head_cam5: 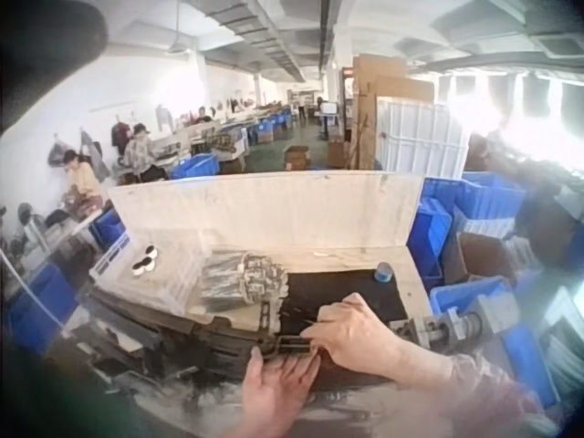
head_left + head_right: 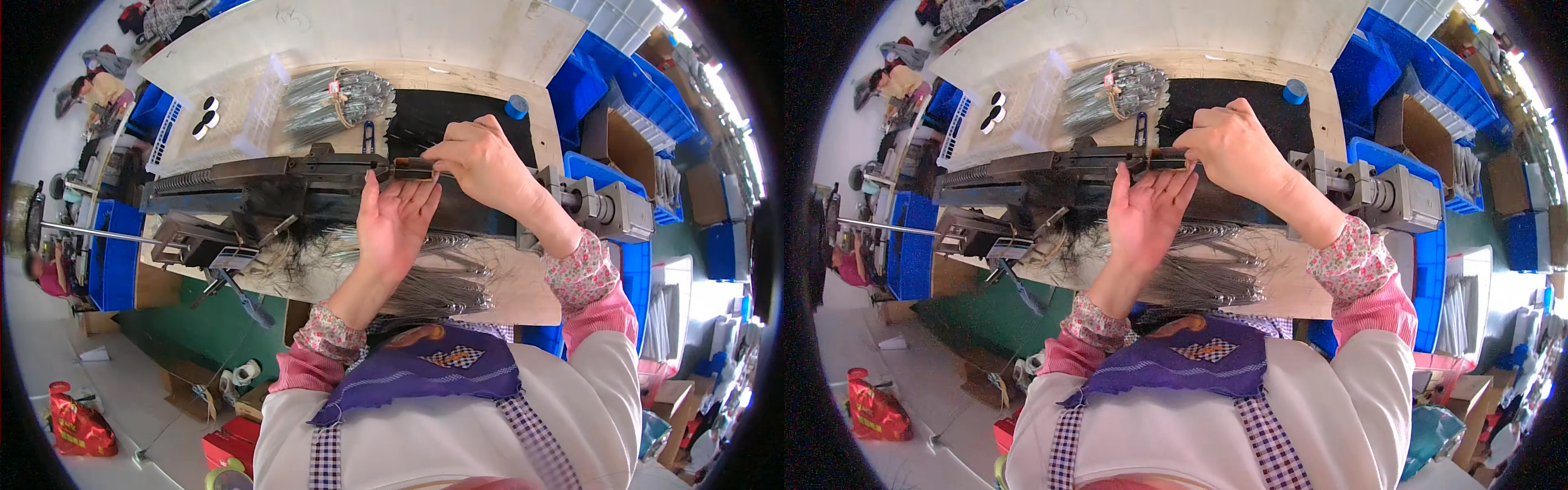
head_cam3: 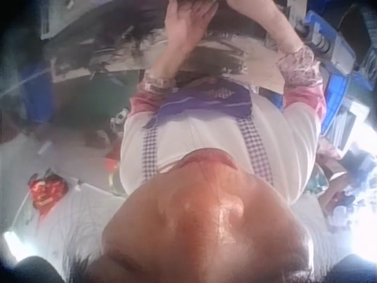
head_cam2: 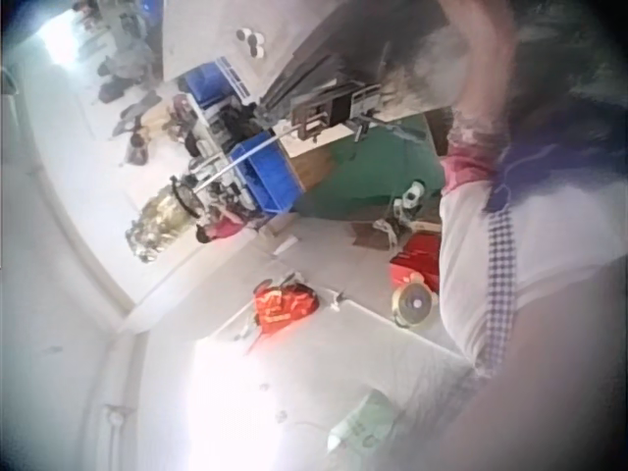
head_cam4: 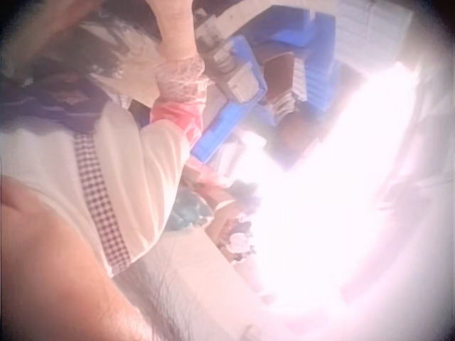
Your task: The person manufactures twisted wire brushes by placing bent wires into a machine, inserting bristle fibers, twisting the wire around the bristles using the machine, and setting aside the completed brushes.
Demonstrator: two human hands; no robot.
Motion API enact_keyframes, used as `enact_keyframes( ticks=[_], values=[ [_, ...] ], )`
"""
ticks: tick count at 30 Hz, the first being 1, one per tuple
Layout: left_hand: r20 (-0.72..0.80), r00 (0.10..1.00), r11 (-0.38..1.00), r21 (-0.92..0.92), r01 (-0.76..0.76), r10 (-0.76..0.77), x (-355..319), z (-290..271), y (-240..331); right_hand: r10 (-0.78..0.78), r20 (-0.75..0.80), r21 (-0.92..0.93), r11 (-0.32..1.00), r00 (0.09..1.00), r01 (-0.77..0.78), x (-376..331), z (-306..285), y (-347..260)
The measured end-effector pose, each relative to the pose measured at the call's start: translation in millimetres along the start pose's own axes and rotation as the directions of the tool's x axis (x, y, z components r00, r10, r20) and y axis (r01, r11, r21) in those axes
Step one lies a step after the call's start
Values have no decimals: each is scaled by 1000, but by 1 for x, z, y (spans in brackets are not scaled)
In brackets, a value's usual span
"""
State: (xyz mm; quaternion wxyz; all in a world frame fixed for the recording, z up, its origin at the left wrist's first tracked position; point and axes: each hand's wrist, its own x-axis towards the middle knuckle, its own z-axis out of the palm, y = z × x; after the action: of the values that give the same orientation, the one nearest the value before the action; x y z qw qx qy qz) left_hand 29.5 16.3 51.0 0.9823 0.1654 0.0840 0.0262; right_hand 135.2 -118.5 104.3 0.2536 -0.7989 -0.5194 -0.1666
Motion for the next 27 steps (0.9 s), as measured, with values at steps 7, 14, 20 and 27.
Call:
enact_keyframes(
  ticks=[7,14,20,27],
  values=[
    [84,996,988,-153,12,1,-1,-3,6,98,-89,117,989,991,-88,10,13,-10],
    [17,1000,1000,-22,-18,19,-5,-8,9,122,113,103,986,986,-134,10,8,2],
    [34,999,1000,-26,-2,3,-4,-9,8,98,145,71,991,985,-109,10,4,4],
    [22,1000,995,-95,-5,7,-3,-3,10,85,127,60,994,988,-93,9,5,7]
  ],
)
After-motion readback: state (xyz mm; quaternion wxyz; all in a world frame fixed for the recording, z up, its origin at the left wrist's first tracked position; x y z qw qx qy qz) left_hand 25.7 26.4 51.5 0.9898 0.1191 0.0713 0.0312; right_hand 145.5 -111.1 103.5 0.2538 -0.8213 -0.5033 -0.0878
